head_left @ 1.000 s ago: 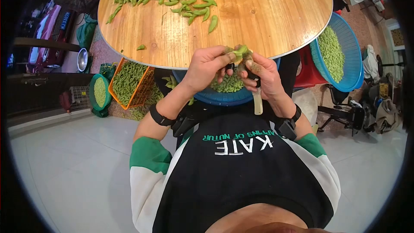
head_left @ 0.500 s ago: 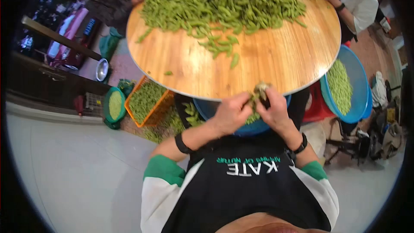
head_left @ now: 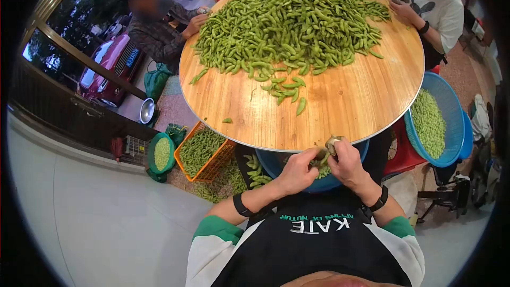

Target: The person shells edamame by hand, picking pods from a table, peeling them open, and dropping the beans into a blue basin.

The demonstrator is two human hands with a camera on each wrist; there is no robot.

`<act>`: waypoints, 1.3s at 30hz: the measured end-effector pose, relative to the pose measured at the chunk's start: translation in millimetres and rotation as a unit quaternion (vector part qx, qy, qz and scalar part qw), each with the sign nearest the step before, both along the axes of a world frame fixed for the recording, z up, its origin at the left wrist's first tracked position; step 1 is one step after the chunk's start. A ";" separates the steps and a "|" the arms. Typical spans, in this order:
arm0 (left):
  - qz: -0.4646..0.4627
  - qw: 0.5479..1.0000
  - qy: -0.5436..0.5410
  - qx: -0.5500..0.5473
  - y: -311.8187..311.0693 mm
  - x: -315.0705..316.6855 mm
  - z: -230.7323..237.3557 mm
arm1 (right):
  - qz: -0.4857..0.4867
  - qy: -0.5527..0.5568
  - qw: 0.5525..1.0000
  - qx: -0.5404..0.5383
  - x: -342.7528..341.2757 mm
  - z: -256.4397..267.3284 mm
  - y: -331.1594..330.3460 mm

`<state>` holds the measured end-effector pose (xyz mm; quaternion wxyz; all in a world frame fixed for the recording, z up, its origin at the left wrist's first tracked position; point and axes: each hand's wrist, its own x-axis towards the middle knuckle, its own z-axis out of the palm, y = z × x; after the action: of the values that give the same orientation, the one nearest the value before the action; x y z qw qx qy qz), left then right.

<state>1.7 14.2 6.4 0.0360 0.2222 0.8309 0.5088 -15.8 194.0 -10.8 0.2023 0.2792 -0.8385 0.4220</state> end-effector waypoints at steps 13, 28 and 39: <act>0.022 0.963 -0.208 0.169 -27.7 14.8 21.5 | 0.073 0.042 0.996 -0.036 7.0 0.4 -23.4; 0.144 0.923 0.236 -0.267 -23.9 -118.0 -6.1 | 0.063 -0.213 0.963 -0.153 3.1 1.0 0.2; 0.043 0.929 -0.297 0.217 -9.0 -58.6 11.2 | 0.213 -0.529 0.648 -0.505 -14.1 4.1 -1.3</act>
<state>-56.9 5.3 17.6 0.2103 0.0273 0.6604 0.7203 -29.9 192.7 -6.7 -0.2611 0.0344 -0.3777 0.8877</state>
